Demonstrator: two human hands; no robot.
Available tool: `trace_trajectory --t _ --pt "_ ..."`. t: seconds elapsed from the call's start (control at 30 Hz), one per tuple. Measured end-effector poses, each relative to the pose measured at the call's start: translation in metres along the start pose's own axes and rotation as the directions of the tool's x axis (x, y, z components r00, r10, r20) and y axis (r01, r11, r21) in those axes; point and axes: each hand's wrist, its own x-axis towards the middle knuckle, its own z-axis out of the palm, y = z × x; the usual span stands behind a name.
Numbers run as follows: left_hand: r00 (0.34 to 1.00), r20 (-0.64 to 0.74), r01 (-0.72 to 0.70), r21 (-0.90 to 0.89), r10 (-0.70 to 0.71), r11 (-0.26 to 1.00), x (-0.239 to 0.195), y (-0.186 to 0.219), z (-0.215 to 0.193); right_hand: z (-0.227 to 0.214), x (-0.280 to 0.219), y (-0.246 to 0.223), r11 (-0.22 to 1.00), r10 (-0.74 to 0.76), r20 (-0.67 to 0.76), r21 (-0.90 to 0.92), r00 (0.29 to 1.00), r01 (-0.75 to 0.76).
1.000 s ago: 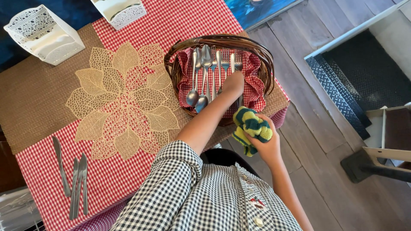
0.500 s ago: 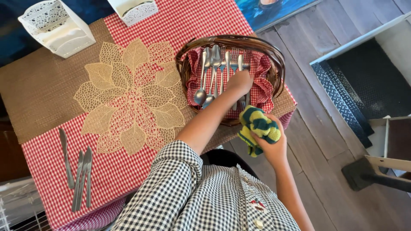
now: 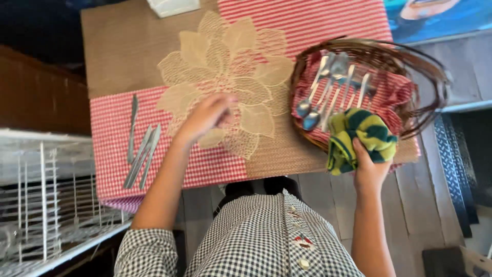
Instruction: Wipe and organize silverware into a basket.
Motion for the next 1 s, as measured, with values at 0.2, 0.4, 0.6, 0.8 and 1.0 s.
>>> trace_trajectory --t 0.2,0.4,0.6,0.8,1.0 --pt "0.823 -0.565 0.241 0.261 -0.055 0.935 -0.087 -0.130 -0.119 0.084 0.002 0.052 0.996 0.067 0.204 -0.074 0.977 -0.053" --pt "0.625 -0.723 0.379 0.611 0.295 0.695 -0.157 -0.181 -0.170 0.184 -0.037 0.046 0.998 0.030 0.475 -0.059 0.879 -0.002" --pt "0.649 -0.747 0.449 0.529 0.144 0.720 -0.187 -0.184 -0.191 0.229 -0.052 0.088 0.988 0.153 0.490 -0.086 0.858 -0.127" --pt "0.677 -0.690 0.400 0.636 0.254 0.660 -0.183 -0.221 -0.203 0.272 -0.089 0.084 0.989 0.144 0.564 -0.092 0.813 -0.111" --pt "0.730 -0.637 0.408 0.697 0.248 0.590 -0.173 -0.234 -0.209 0.277 -0.105 0.100 0.968 0.250 0.499 -0.106 0.830 -0.228"
